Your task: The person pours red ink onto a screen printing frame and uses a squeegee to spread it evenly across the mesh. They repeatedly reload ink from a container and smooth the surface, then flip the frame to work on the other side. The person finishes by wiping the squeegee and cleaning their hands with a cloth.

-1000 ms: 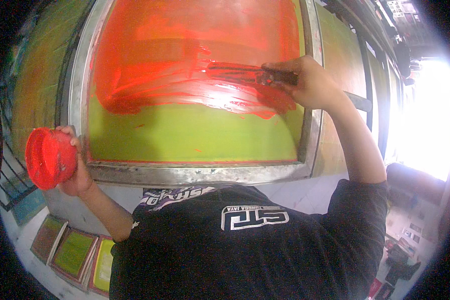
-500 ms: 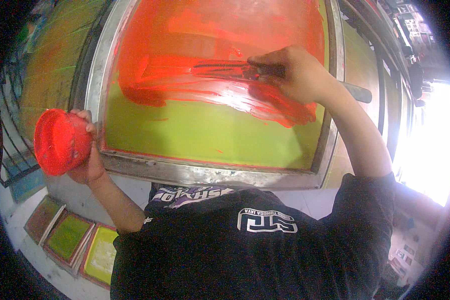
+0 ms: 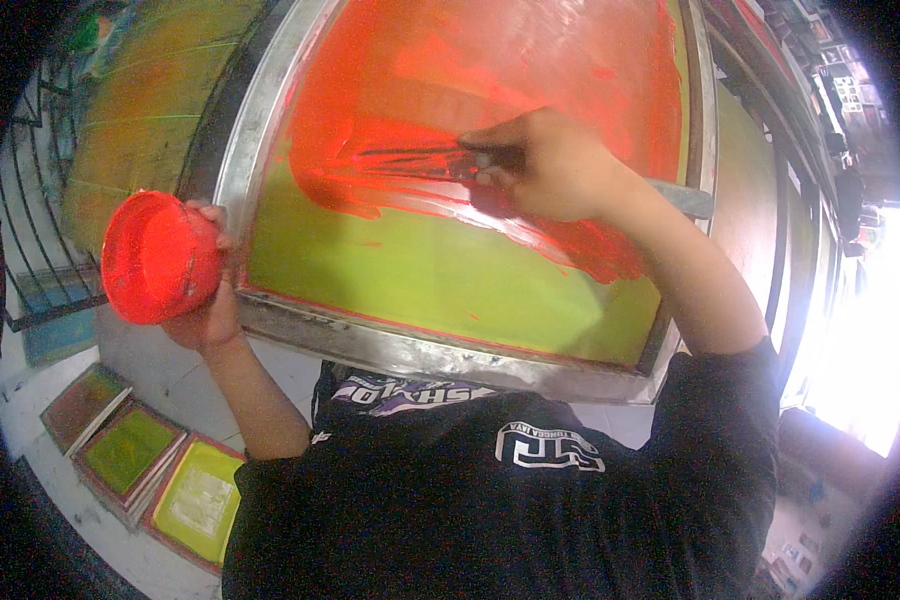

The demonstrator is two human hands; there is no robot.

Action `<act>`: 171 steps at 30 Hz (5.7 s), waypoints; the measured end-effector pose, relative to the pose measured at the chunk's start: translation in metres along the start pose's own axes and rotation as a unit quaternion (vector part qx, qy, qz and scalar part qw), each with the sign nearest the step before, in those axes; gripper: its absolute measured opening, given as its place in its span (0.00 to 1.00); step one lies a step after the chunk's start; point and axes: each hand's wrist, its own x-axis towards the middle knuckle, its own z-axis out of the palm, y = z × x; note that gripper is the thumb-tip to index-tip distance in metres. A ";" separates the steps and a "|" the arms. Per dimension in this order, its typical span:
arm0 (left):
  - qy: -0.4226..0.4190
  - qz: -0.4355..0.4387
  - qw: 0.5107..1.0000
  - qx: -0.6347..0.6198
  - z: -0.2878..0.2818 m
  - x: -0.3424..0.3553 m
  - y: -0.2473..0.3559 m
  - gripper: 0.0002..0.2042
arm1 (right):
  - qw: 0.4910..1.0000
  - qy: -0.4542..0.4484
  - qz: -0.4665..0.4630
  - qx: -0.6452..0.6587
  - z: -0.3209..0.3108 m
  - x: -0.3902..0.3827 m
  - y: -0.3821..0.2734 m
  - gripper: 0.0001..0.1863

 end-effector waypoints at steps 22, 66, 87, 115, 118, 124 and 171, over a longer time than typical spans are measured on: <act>-0.008 0.013 0.999 0.037 -0.004 -0.014 0.001 0.38 | 0.973 0.151 -0.116 -0.129 0.007 0.024 0.035 0.18; 0.088 0.086 0.992 0.016 0.038 -0.044 -0.031 0.30 | 0.714 0.297 -0.466 -0.430 -0.008 -0.047 -0.087 0.17; 0.022 0.082 0.996 -0.020 0.031 -0.052 -0.041 0.25 | 0.967 -0.060 -0.073 0.237 0.049 -0.053 -0.096 0.16; 0.125 0.075 0.989 -0.033 0.039 -0.080 -0.037 0.28 | 0.976 0.102 -0.021 0.190 0.049 -0.090 -0.088 0.17; 0.053 0.075 0.996 -0.010 0.034 -0.084 -0.039 0.28 | 0.962 0.181 -0.054 0.199 0.042 -0.092 -0.084 0.18; -0.049 -0.006 0.999 -0.007 0.021 -0.101 -0.027 0.28 | 0.954 0.256 -0.034 0.153 0.054 -0.124 -0.062 0.18; 0.031 -0.246 0.958 -0.144 0.041 -0.079 -0.016 0.34 | 0.890 0.367 0.002 0.272 0.168 -0.114 -0.106 0.18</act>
